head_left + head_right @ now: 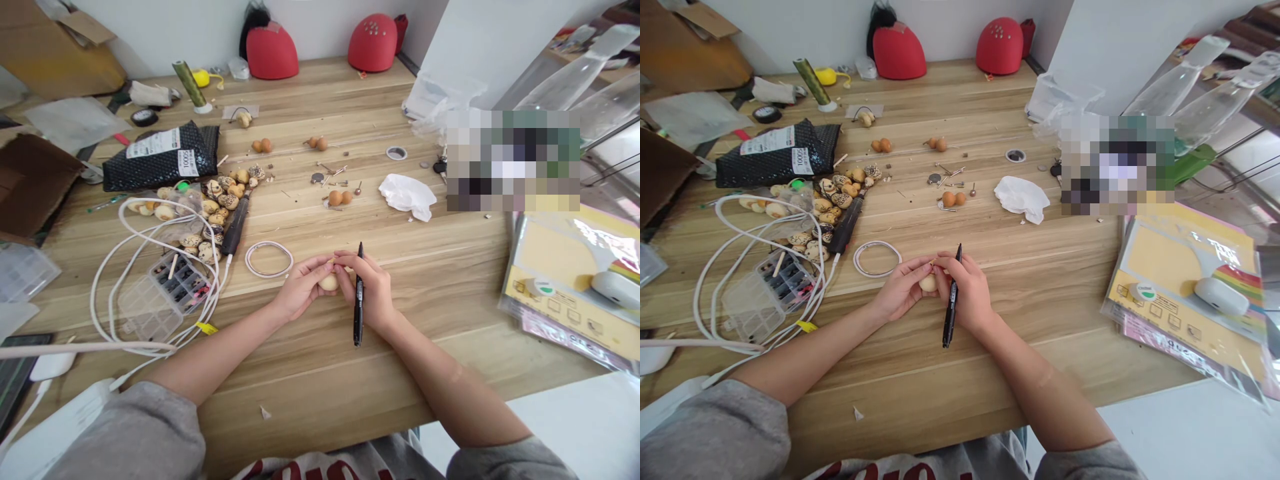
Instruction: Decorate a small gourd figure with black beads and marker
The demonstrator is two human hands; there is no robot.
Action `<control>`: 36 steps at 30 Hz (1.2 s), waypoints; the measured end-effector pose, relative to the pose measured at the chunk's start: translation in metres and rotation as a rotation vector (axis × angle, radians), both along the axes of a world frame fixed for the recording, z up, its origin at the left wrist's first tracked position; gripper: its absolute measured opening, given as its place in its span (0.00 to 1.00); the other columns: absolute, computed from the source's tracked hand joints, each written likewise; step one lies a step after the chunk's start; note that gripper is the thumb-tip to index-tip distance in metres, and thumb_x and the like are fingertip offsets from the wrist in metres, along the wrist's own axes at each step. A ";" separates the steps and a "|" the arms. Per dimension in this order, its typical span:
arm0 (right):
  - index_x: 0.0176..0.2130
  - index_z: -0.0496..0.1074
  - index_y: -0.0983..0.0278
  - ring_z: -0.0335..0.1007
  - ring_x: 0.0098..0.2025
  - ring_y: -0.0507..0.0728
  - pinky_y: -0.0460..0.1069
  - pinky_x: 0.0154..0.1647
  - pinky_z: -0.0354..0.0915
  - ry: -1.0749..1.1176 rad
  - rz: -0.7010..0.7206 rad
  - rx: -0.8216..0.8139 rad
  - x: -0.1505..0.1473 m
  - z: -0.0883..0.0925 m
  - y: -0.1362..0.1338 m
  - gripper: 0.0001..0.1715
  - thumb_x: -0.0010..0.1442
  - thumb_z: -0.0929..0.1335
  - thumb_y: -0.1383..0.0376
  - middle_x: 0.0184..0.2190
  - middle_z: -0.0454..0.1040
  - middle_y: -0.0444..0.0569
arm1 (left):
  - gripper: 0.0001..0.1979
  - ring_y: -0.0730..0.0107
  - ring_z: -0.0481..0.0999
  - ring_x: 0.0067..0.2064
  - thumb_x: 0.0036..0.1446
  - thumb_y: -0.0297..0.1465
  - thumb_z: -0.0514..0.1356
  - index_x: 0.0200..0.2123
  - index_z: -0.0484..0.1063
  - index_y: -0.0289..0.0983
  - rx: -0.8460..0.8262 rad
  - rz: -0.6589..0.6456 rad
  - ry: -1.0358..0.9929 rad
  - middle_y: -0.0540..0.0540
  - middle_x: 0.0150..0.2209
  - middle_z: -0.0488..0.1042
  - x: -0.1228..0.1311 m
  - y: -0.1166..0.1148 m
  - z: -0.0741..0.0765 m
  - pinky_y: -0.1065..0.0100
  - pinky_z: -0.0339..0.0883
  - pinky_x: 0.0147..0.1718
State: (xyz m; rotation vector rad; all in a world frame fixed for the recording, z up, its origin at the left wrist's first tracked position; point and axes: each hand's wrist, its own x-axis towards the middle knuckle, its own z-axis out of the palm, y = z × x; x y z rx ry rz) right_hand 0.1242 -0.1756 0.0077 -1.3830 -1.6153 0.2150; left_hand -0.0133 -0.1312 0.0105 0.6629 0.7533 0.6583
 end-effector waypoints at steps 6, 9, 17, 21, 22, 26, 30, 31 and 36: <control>0.37 0.72 0.60 0.75 0.42 0.56 0.52 0.42 0.72 -0.004 0.000 0.003 0.000 -0.001 0.000 0.07 0.60 0.64 0.69 0.40 0.78 0.52 | 0.17 0.67 0.76 0.35 0.45 0.31 0.68 0.40 0.76 0.32 -0.031 0.011 -0.005 0.43 0.34 0.77 0.001 0.000 0.005 0.66 0.73 0.32; 0.36 0.72 0.61 0.75 0.42 0.57 0.52 0.42 0.71 0.000 0.002 -0.004 0.000 -0.001 0.001 0.07 0.60 0.64 0.69 0.41 0.78 0.53 | 0.15 0.67 0.76 0.34 0.45 0.29 0.67 0.38 0.76 0.32 -0.044 0.023 -0.006 0.44 0.34 0.78 0.002 0.001 0.006 0.67 0.73 0.32; 0.36 0.71 0.60 0.75 0.42 0.57 0.53 0.43 0.71 0.004 0.011 -0.012 -0.001 0.001 0.000 0.07 0.59 0.64 0.69 0.41 0.78 0.52 | 0.14 0.70 0.76 0.33 0.44 0.27 0.66 0.38 0.76 0.32 -0.044 0.035 -0.014 0.45 0.33 0.78 0.003 0.001 0.006 0.71 0.70 0.31; 0.36 0.71 0.60 0.75 0.42 0.56 0.52 0.43 0.71 0.000 0.021 -0.005 0.000 0.002 0.000 0.07 0.59 0.64 0.69 0.41 0.78 0.52 | 0.13 0.69 0.76 0.34 0.44 0.27 0.66 0.37 0.76 0.32 -0.045 0.039 -0.018 0.44 0.33 0.78 0.003 0.001 0.006 0.70 0.71 0.32; 0.36 0.71 0.60 0.75 0.42 0.56 0.52 0.43 0.71 -0.001 0.022 -0.001 0.000 0.002 0.000 0.06 0.59 0.64 0.69 0.41 0.78 0.52 | 0.13 0.69 0.76 0.34 0.44 0.27 0.66 0.37 0.77 0.32 -0.048 0.041 -0.020 0.43 0.34 0.78 0.003 0.001 0.006 0.70 0.71 0.33; 0.36 0.72 0.61 0.75 0.42 0.57 0.52 0.43 0.71 -0.002 0.006 0.008 0.000 0.001 0.000 0.07 0.59 0.64 0.68 0.40 0.78 0.54 | 0.13 0.68 0.76 0.35 0.44 0.28 0.67 0.37 0.77 0.32 -0.047 0.042 -0.024 0.43 0.34 0.78 0.003 0.001 0.006 0.70 0.71 0.33; 0.37 0.72 0.60 0.75 0.43 0.57 0.53 0.45 0.71 -0.004 0.014 0.009 0.001 -0.002 0.001 0.08 0.59 0.64 0.69 0.41 0.78 0.53 | 0.14 0.69 0.76 0.35 0.44 0.28 0.67 0.37 0.77 0.31 -0.040 0.053 -0.019 0.43 0.34 0.78 0.003 0.001 0.005 0.70 0.70 0.34; 0.37 0.72 0.60 0.75 0.44 0.57 0.53 0.45 0.71 -0.011 0.018 0.014 0.001 -0.002 0.001 0.08 0.59 0.64 0.69 0.41 0.78 0.52 | 0.14 0.70 0.76 0.35 0.44 0.28 0.67 0.37 0.77 0.31 -0.040 0.057 -0.018 0.43 0.34 0.78 0.003 0.001 0.004 0.71 0.70 0.34; 0.37 0.72 0.60 0.76 0.42 0.57 0.53 0.43 0.72 -0.072 0.007 0.053 0.002 -0.001 0.002 0.09 0.58 0.64 0.70 0.40 0.78 0.52 | 0.13 0.72 0.76 0.35 0.44 0.29 0.68 0.36 0.78 0.32 -0.037 0.077 -0.008 0.43 0.34 0.78 0.002 0.002 0.000 0.73 0.68 0.34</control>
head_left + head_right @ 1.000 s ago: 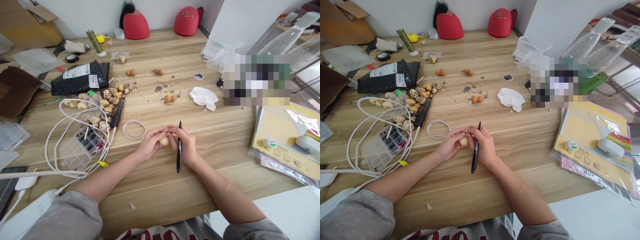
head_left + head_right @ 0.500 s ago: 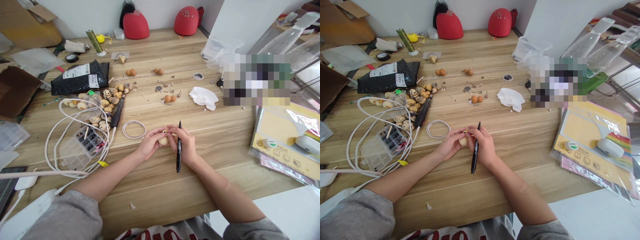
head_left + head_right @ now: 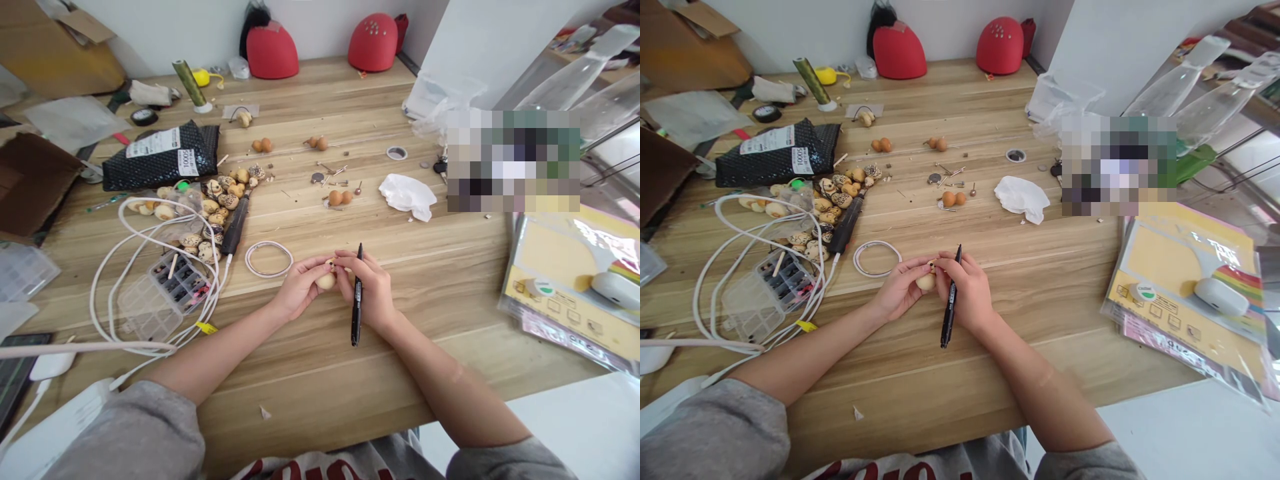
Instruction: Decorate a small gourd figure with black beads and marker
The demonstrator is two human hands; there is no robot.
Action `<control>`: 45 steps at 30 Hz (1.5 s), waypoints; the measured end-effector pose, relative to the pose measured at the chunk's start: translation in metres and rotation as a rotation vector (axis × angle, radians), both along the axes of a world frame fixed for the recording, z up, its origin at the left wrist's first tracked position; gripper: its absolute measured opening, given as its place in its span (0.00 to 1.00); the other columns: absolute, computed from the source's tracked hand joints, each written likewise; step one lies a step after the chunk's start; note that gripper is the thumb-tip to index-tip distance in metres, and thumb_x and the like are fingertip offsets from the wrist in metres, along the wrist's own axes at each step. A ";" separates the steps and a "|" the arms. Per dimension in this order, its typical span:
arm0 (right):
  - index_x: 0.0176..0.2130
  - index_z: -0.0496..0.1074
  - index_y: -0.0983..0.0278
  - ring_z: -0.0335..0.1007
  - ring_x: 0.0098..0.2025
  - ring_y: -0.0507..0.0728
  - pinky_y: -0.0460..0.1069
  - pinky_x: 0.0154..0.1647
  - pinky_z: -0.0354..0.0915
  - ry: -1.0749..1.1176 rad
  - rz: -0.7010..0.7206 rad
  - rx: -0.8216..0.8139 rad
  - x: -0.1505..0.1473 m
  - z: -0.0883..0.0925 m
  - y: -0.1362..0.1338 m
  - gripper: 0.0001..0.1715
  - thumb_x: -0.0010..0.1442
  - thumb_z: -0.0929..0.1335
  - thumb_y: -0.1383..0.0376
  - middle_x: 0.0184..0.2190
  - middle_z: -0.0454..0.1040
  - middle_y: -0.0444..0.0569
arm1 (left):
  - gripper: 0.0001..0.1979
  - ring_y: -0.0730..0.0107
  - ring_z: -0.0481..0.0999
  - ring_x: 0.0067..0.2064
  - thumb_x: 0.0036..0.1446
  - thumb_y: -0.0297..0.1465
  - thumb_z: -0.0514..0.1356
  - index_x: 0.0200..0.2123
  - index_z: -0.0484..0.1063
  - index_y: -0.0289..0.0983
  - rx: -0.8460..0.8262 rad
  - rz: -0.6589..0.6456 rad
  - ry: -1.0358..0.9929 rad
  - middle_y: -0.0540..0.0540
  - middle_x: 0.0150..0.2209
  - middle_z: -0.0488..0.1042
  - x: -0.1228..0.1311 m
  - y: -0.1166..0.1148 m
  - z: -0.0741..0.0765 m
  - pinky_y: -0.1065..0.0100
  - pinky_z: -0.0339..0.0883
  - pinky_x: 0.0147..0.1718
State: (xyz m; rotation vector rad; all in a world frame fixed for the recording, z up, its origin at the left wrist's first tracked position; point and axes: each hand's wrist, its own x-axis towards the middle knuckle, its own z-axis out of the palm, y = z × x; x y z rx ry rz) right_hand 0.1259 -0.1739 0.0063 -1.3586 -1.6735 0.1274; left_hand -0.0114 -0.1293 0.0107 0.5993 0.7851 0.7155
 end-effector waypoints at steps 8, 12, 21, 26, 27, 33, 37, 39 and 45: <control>0.39 0.72 0.61 0.75 0.42 0.58 0.53 0.41 0.72 -0.088 0.007 0.015 0.004 -0.003 0.001 0.09 0.58 0.66 0.71 0.41 0.78 0.53 | 0.13 0.73 0.76 0.36 0.45 0.28 0.67 0.37 0.79 0.33 0.006 0.009 -0.007 0.43 0.36 0.79 0.000 0.001 -0.002 0.74 0.68 0.36; 0.37 0.72 0.60 0.75 0.41 0.58 0.53 0.40 0.72 -0.125 -0.005 0.010 0.006 -0.002 0.001 0.07 0.58 0.66 0.70 0.41 0.78 0.53 | 0.12 0.72 0.76 0.38 0.46 0.28 0.67 0.38 0.79 0.34 0.024 0.007 -0.018 0.43 0.39 0.79 0.000 0.001 -0.005 0.73 0.67 0.39; 0.34 0.71 0.61 0.75 0.41 0.58 0.52 0.38 0.71 -0.151 -0.014 0.036 0.005 0.002 0.001 0.06 0.58 0.66 0.71 0.39 0.79 0.52 | 0.15 0.73 0.76 0.39 0.42 0.27 0.69 0.38 0.79 0.35 0.035 0.027 0.025 0.45 0.38 0.80 0.000 0.000 -0.002 0.74 0.67 0.38; 0.34 0.71 0.61 0.75 0.40 0.58 0.52 0.39 0.71 -0.117 -0.004 0.023 0.005 0.002 0.002 0.07 0.57 0.66 0.72 0.39 0.79 0.52 | 0.15 0.74 0.77 0.38 0.43 0.27 0.69 0.38 0.78 0.36 0.042 0.021 -0.006 0.45 0.39 0.79 -0.001 0.000 -0.004 0.74 0.68 0.37; 0.34 0.71 0.61 0.75 0.40 0.58 0.52 0.39 0.72 -0.098 -0.002 0.018 0.005 0.002 0.002 0.07 0.57 0.65 0.72 0.39 0.79 0.52 | 0.15 0.74 0.77 0.37 0.44 0.27 0.69 0.39 0.78 0.36 0.044 0.015 -0.013 0.45 0.39 0.79 -0.001 0.000 -0.005 0.74 0.69 0.37; 0.35 0.71 0.61 0.75 0.41 0.58 0.54 0.43 0.71 0.053 -0.035 0.050 0.004 0.004 0.001 0.05 0.58 0.67 0.69 0.38 0.79 0.52 | 0.16 0.70 0.77 0.37 0.45 0.30 0.69 0.40 0.76 0.37 0.077 -0.025 -0.042 0.46 0.39 0.78 -0.001 -0.002 -0.005 0.69 0.72 0.36; 0.41 0.71 0.60 0.76 0.39 0.57 0.53 0.42 0.70 0.215 -0.089 0.006 0.003 0.006 -0.004 0.08 0.62 0.63 0.64 0.36 0.79 0.51 | 0.15 0.66 0.77 0.41 0.48 0.31 0.67 0.41 0.74 0.36 0.112 -0.065 -0.039 0.44 0.44 0.76 -0.002 -0.002 -0.003 0.67 0.73 0.37; 0.45 0.68 0.60 0.76 0.38 0.57 0.53 0.41 0.69 0.334 -0.083 0.004 0.002 0.007 -0.006 0.12 0.64 0.61 0.61 0.35 0.79 0.50 | 0.14 0.64 0.77 0.44 0.49 0.31 0.66 0.41 0.73 0.36 0.124 -0.080 -0.033 0.44 0.46 0.75 -0.002 -0.002 -0.002 0.66 0.73 0.37; 0.38 0.67 0.62 0.71 0.30 0.54 0.51 0.34 0.66 0.639 -0.089 0.066 0.002 0.008 -0.005 0.12 0.62 0.62 0.56 0.26 0.72 0.45 | 0.15 0.63 0.77 0.44 0.48 0.31 0.67 0.40 0.70 0.36 0.103 -0.087 -0.040 0.43 0.47 0.74 -0.002 -0.002 0.000 0.64 0.74 0.38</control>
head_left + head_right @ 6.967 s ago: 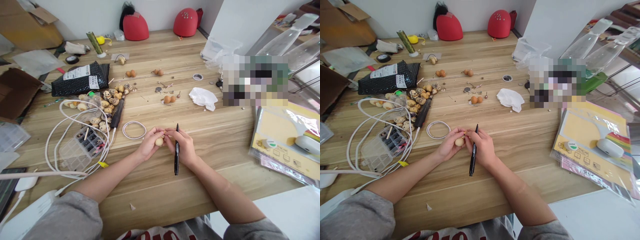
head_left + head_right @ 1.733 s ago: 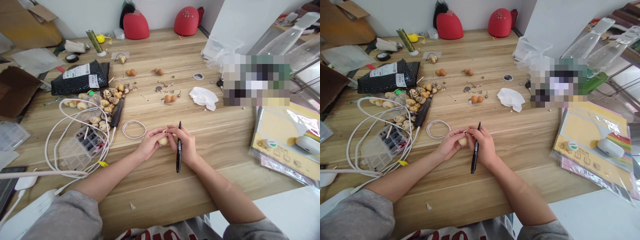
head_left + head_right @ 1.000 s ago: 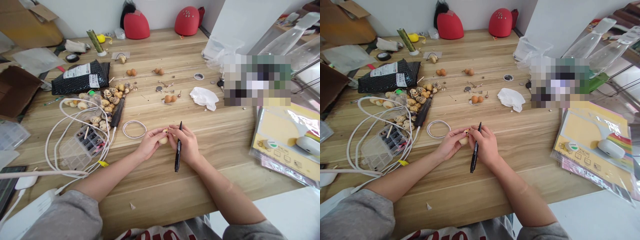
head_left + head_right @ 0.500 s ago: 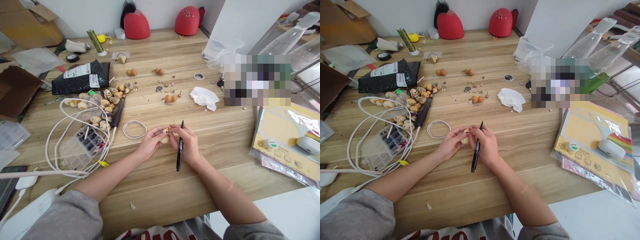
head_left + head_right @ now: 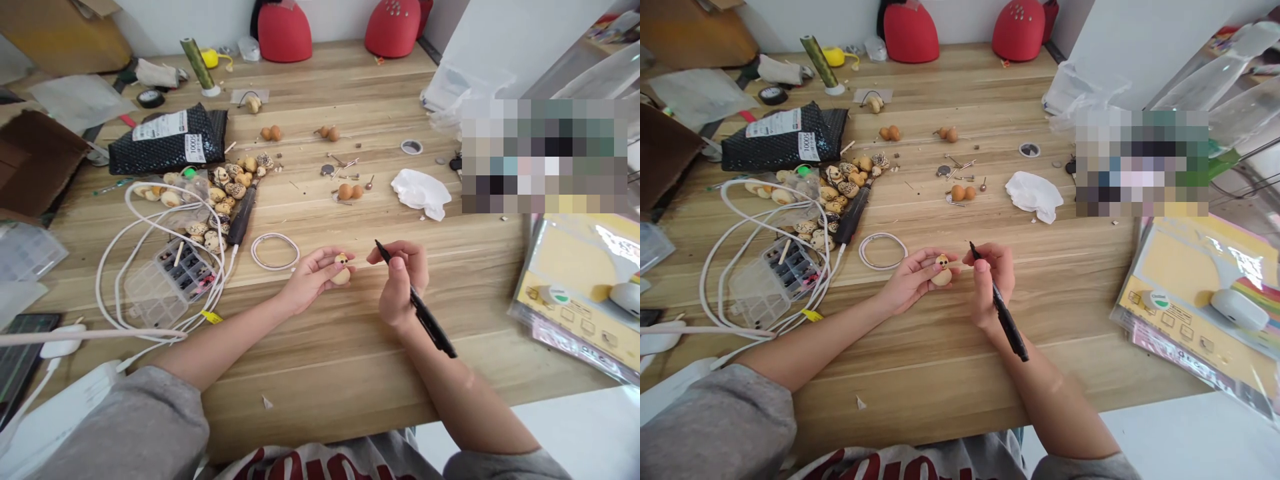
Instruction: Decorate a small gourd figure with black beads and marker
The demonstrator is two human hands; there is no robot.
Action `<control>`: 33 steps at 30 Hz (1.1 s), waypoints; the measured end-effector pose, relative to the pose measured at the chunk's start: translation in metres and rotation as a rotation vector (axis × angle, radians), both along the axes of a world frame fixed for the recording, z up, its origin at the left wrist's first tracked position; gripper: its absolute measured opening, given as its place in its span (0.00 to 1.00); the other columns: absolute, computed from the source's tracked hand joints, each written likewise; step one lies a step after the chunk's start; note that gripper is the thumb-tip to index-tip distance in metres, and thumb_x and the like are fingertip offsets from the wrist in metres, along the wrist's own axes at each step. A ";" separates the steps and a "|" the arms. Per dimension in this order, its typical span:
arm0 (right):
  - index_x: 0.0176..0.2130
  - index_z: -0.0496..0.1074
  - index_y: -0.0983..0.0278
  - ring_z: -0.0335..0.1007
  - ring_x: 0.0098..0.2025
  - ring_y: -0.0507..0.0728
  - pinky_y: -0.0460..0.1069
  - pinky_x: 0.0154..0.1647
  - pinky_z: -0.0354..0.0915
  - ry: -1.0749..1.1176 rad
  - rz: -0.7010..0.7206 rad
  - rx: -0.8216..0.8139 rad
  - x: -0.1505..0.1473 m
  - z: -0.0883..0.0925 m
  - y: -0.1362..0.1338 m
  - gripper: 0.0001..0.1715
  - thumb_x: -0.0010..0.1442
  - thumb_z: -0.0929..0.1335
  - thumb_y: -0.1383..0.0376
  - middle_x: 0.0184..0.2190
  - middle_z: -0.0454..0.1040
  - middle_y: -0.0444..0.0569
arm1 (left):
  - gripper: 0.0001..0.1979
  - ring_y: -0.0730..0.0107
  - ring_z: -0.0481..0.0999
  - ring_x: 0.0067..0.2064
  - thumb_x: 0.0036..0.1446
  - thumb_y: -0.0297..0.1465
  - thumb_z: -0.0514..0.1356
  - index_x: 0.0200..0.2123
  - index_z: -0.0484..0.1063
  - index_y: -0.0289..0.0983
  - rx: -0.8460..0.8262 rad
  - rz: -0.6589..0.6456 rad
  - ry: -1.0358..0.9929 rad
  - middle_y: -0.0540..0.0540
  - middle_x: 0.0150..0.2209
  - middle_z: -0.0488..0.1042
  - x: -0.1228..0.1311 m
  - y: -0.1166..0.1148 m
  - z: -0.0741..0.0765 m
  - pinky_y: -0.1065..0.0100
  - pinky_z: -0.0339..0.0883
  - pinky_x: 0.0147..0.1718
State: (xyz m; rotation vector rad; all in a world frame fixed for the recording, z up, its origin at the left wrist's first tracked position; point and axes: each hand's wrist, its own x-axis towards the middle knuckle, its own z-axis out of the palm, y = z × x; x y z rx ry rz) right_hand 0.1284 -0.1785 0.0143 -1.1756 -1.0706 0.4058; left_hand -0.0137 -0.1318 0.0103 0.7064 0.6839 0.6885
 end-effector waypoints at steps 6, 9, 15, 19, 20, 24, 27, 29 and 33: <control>0.30 0.69 0.63 0.69 0.28 0.53 0.50 0.33 0.65 -0.011 -0.051 -0.071 0.003 0.001 -0.001 0.06 0.58 0.66 0.64 0.23 0.72 0.43 | 0.19 0.61 0.77 0.43 0.44 0.32 0.70 0.39 0.69 0.35 -0.037 0.024 0.018 0.47 0.38 0.73 0.001 -0.001 0.001 0.63 0.74 0.38; 0.27 0.67 0.63 0.69 0.26 0.52 0.50 0.32 0.65 -0.009 -0.012 -0.072 0.002 0.004 -0.001 0.08 0.57 0.68 0.65 0.22 0.72 0.42 | 0.19 0.62 0.77 0.42 0.42 0.32 0.70 0.38 0.70 0.35 -0.034 0.031 0.025 0.48 0.37 0.73 0.002 -0.001 0.000 0.62 0.74 0.38; 0.25 0.65 0.63 0.71 0.25 0.52 0.50 0.30 0.67 0.075 0.019 -0.036 -0.001 0.006 0.000 0.10 0.56 0.69 0.66 0.22 0.73 0.42 | 0.17 0.67 0.76 0.41 0.42 0.31 0.70 0.37 0.72 0.36 -0.012 -0.003 0.044 0.46 0.39 0.76 0.001 -0.001 0.001 0.65 0.72 0.38; 0.23 0.62 0.62 0.72 0.24 0.52 0.50 0.29 0.68 0.101 0.004 -0.077 -0.001 0.008 -0.001 0.15 0.56 0.70 0.63 0.20 0.73 0.41 | 0.17 0.66 0.76 0.42 0.41 0.31 0.71 0.37 0.73 0.36 -0.011 -0.006 0.039 0.46 0.41 0.76 0.001 -0.001 0.000 0.63 0.71 0.40; 0.22 0.61 0.62 0.72 0.24 0.52 0.50 0.29 0.68 0.105 -0.004 -0.084 -0.001 0.008 -0.001 0.16 0.56 0.70 0.62 0.19 0.73 0.41 | 0.18 0.66 0.76 0.42 0.41 0.31 0.71 0.37 0.73 0.36 -0.010 -0.007 0.043 0.46 0.41 0.76 0.001 -0.002 0.000 0.63 0.71 0.40; 0.19 0.58 0.62 0.71 0.21 0.53 0.49 0.25 0.67 0.116 -0.038 -0.083 -0.002 0.008 -0.001 0.21 0.55 0.70 0.61 0.17 0.72 0.41 | 0.19 0.65 0.76 0.42 0.41 0.31 0.71 0.38 0.73 0.37 0.002 -0.025 0.069 0.46 0.42 0.77 0.001 -0.002 -0.003 0.63 0.69 0.41; 0.17 0.56 0.62 0.72 0.21 0.54 0.49 0.23 0.67 0.097 -0.036 -0.098 -0.003 0.008 -0.001 0.23 0.55 0.70 0.61 0.14 0.69 0.41 | 0.18 0.66 0.76 0.41 0.42 0.32 0.70 0.39 0.74 0.38 0.017 -0.033 0.082 0.47 0.41 0.77 0.000 -0.002 -0.005 0.65 0.68 0.40; 0.16 0.55 0.61 0.74 0.22 0.55 0.49 0.24 0.68 0.084 -0.025 -0.109 -0.004 0.008 -0.001 0.24 0.55 0.70 0.62 0.13 0.67 0.40 | 0.18 0.66 0.76 0.41 0.42 0.32 0.70 0.39 0.74 0.38 0.028 -0.037 0.089 0.47 0.41 0.77 0.000 -0.002 -0.006 0.66 0.68 0.40; 0.16 0.56 0.62 0.75 0.25 0.56 0.50 0.25 0.68 0.079 0.003 -0.139 -0.004 0.008 -0.002 0.23 0.55 0.69 0.63 0.15 0.70 0.42 | 0.18 0.66 0.76 0.42 0.42 0.33 0.70 0.39 0.75 0.38 0.034 -0.048 0.094 0.46 0.40 0.77 0.000 -0.002 -0.006 0.65 0.68 0.40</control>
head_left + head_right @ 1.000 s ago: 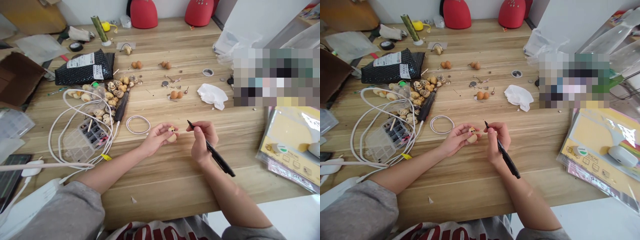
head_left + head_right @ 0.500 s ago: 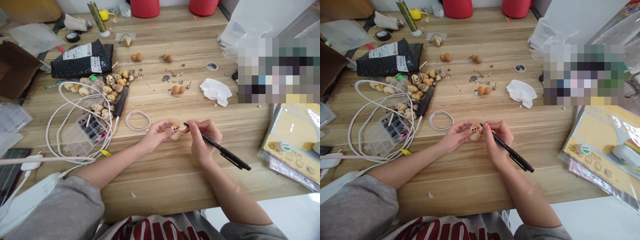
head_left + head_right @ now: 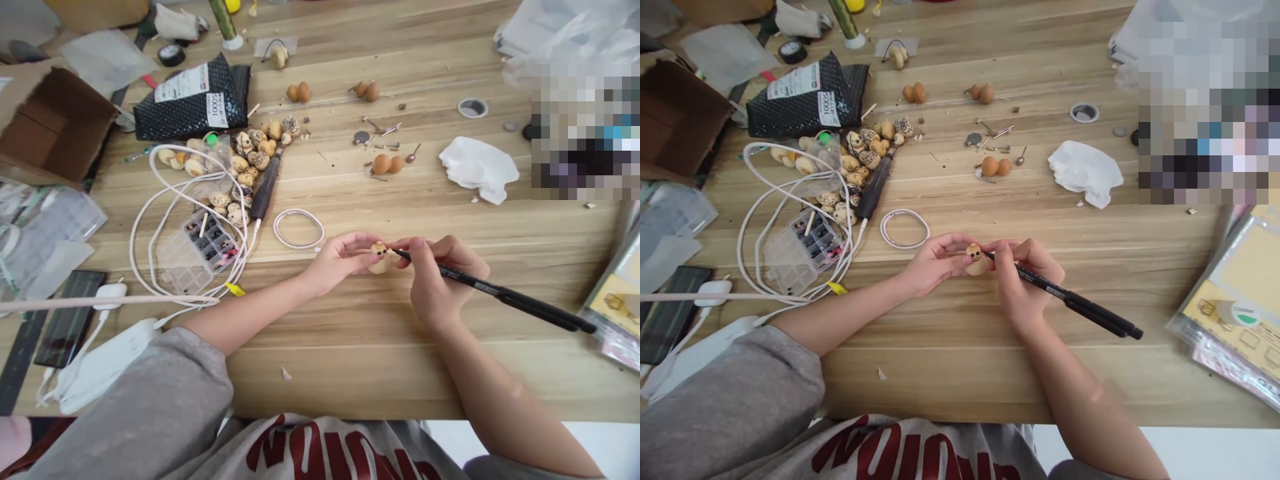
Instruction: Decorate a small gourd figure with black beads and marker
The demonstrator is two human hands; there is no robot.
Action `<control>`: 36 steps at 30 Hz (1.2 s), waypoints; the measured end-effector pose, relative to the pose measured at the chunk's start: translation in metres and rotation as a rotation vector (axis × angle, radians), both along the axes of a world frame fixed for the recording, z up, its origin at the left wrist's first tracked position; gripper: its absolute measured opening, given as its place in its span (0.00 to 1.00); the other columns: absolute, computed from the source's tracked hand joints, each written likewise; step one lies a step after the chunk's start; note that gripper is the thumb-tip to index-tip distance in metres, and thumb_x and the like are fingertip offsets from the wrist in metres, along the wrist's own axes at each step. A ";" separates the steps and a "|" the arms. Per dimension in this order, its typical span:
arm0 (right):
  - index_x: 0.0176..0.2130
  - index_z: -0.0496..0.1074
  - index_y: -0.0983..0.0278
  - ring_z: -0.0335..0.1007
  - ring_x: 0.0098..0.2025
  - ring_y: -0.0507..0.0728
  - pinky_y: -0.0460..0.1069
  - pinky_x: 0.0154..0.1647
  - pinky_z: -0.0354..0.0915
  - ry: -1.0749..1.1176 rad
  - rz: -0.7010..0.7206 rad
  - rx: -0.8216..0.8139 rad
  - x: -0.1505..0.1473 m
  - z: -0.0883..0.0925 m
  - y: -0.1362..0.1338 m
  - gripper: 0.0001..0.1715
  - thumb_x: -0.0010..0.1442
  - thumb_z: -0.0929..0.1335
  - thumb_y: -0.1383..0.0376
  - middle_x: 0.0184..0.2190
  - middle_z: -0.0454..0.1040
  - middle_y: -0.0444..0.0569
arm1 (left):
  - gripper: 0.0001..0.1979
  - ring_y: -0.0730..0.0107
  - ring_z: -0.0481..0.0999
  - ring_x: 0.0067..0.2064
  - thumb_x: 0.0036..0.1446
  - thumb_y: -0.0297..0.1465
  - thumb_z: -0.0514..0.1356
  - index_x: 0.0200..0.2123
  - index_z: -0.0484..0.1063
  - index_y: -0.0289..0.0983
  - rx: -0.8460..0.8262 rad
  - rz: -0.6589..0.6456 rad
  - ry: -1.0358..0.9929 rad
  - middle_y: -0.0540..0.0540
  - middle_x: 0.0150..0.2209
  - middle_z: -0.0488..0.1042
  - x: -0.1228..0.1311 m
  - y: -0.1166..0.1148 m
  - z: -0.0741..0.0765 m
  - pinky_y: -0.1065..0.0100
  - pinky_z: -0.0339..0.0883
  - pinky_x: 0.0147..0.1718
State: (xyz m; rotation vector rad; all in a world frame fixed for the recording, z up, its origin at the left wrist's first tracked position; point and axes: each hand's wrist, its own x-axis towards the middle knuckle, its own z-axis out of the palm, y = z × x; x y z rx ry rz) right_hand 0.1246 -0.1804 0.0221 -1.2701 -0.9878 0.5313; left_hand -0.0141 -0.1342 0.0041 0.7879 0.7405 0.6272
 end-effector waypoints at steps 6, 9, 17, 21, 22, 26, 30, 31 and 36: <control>0.17 0.59 0.62 0.76 0.26 0.57 0.51 0.29 0.70 -0.011 0.017 -0.026 0.000 -0.004 0.000 0.21 0.55 0.70 0.63 0.17 0.72 0.43 | 0.18 0.69 0.75 0.40 0.42 0.32 0.70 0.39 0.75 0.38 -0.018 0.010 0.021 0.48 0.39 0.77 0.000 0.000 0.000 0.67 0.68 0.38; 0.20 0.66 0.63 0.73 0.22 0.54 0.52 0.29 0.69 -0.065 -0.012 -0.010 0.000 -0.003 0.000 0.18 0.58 0.68 0.60 0.17 0.72 0.42 | 0.18 0.67 0.76 0.41 0.41 0.31 0.71 0.38 0.75 0.37 -0.053 0.019 0.000 0.47 0.39 0.77 0.000 0.000 0.002 0.65 0.70 0.39; 0.26 0.71 0.62 0.72 0.27 0.53 0.50 0.32 0.68 -0.208 0.015 -0.009 0.003 -0.004 0.003 0.09 0.57 0.68 0.63 0.24 0.75 0.45 | 0.17 0.62 0.76 0.41 0.42 0.31 0.70 0.39 0.75 0.37 -0.069 0.038 -0.090 0.45 0.41 0.76 0.000 0.001 0.006 0.60 0.74 0.34; 0.29 0.66 0.61 0.75 0.34 0.54 0.51 0.36 0.70 -0.233 0.186 0.040 0.005 -0.012 0.006 0.08 0.52 0.71 0.68 0.29 0.75 0.44 | 0.16 0.66 0.76 0.39 0.45 0.32 0.69 0.40 0.75 0.38 -0.048 0.073 -0.071 0.45 0.40 0.77 0.000 0.002 0.004 0.63 0.75 0.34; 0.29 0.65 0.61 0.75 0.34 0.54 0.51 0.37 0.70 -0.275 0.202 0.053 0.005 -0.012 0.006 0.08 0.53 0.70 0.69 0.29 0.75 0.44 | 0.16 0.66 0.76 0.39 0.45 0.32 0.69 0.40 0.75 0.38 -0.036 0.081 -0.064 0.45 0.39 0.77 0.000 0.002 0.003 0.63 0.75 0.35; 0.29 0.63 0.60 0.74 0.35 0.54 0.51 0.37 0.69 -0.489 0.228 0.137 0.007 -0.010 0.007 0.10 0.55 0.68 0.73 0.31 0.75 0.46 | 0.16 0.66 0.77 0.39 0.45 0.32 0.68 0.41 0.77 0.38 0.059 0.124 -0.008 0.45 0.39 0.78 0.000 0.001 -0.001 0.65 0.74 0.35; 0.30 0.63 0.59 0.72 0.35 0.55 0.51 0.37 0.68 -0.706 0.251 0.208 0.011 -0.009 0.007 0.10 0.56 0.66 0.74 0.33 0.75 0.48 | 0.16 0.65 0.77 0.40 0.45 0.33 0.68 0.40 0.78 0.37 0.267 0.188 0.137 0.46 0.38 0.80 0.000 0.001 -0.001 0.64 0.71 0.42; 0.30 0.63 0.59 0.71 0.36 0.55 0.51 0.37 0.68 -0.738 0.256 0.206 0.012 -0.010 0.006 0.10 0.57 0.65 0.74 0.33 0.75 0.48 | 0.16 0.64 0.77 0.42 0.46 0.33 0.68 0.40 0.79 0.37 0.312 0.191 0.164 0.45 0.40 0.80 0.000 0.000 -0.001 0.63 0.70 0.45; 0.28 0.63 0.60 0.70 0.36 0.55 0.50 0.36 0.67 -0.853 0.280 0.172 0.014 -0.014 0.004 0.11 0.59 0.63 0.73 0.33 0.74 0.48 | 0.15 0.59 0.75 0.50 0.48 0.35 0.66 0.41 0.78 0.38 0.429 0.169 0.220 0.44 0.46 0.78 -0.002 0.000 0.001 0.61 0.66 0.51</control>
